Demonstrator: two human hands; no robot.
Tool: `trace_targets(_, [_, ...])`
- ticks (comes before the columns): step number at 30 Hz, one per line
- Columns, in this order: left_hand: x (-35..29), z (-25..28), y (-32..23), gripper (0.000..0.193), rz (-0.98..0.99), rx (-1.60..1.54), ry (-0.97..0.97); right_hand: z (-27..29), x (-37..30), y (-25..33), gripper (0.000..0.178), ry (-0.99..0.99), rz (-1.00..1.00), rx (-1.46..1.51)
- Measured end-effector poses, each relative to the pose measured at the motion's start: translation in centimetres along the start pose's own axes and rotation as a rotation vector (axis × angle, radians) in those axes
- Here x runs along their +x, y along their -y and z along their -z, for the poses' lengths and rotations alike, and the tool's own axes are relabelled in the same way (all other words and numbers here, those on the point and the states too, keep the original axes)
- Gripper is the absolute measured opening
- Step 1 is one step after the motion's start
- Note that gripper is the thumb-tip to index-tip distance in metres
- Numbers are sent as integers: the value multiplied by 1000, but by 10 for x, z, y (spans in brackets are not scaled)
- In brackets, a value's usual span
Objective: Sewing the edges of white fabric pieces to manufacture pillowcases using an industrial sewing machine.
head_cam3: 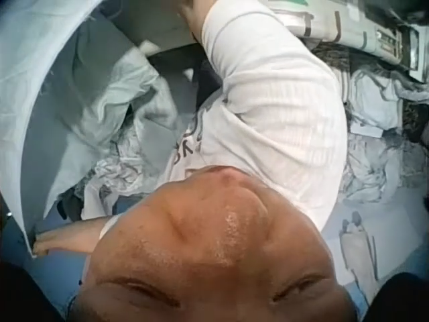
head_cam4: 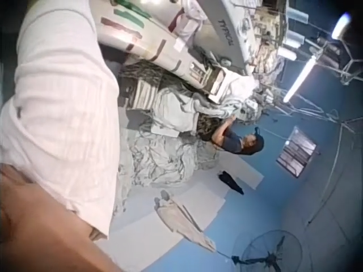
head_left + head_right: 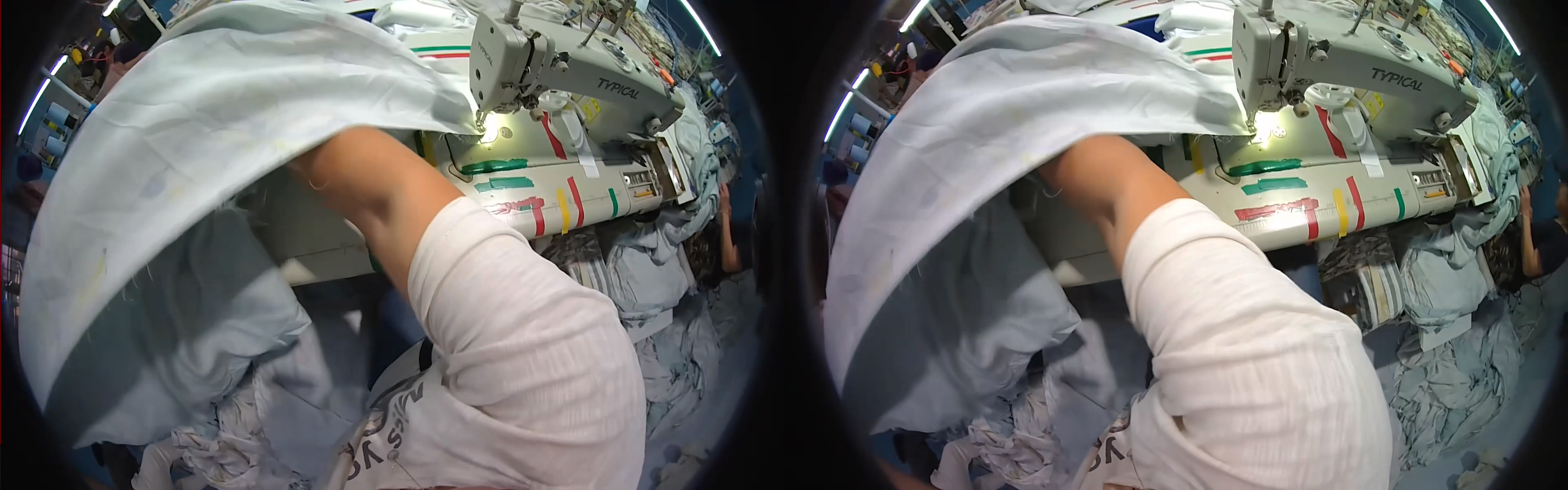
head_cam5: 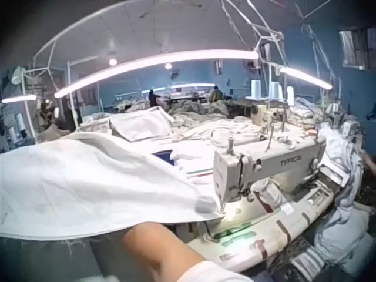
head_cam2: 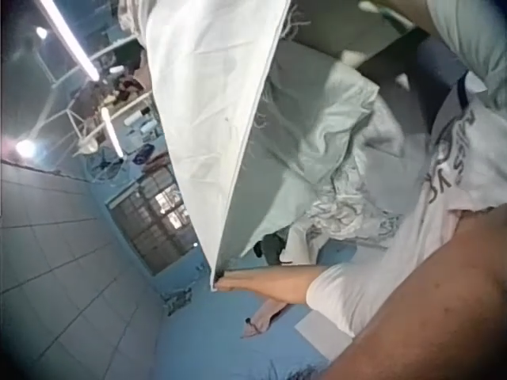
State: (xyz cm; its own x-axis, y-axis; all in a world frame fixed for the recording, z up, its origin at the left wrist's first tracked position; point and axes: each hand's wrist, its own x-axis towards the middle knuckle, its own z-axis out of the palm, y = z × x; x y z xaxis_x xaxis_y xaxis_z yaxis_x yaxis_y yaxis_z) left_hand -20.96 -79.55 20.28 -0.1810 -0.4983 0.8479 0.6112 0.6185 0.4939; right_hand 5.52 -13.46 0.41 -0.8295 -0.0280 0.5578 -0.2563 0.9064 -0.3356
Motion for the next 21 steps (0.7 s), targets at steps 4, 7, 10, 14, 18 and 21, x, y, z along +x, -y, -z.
trace_targets(4, [-4, -7, 15, 29, 72, 28, -4, -17, -19, 17, 28, 50, -59, 97])
trace_targets(7, [4, 2, 16, 29, 109, 49, -22, -28, -36, 42, 28, 73, -89, 177])
trace_targets(10, [13, 69, 27, 30, 148, 149, -77, -7, -95, 81, 25, 126, 142, 17])
trace_targets(14, [28, 142, 46, 30, 202, 224, -160, 27, -186, 99, 28, 321, 107, 113])
trace_targets(18, [115, 251, 67, 31, 198, 480, -85, 74, -211, 88, 33, 175, 39, 85])
trace_targets(21, [111, 287, 74, 34, 309, 886, 212, 94, -189, 72, 45, -106, -25, -6])
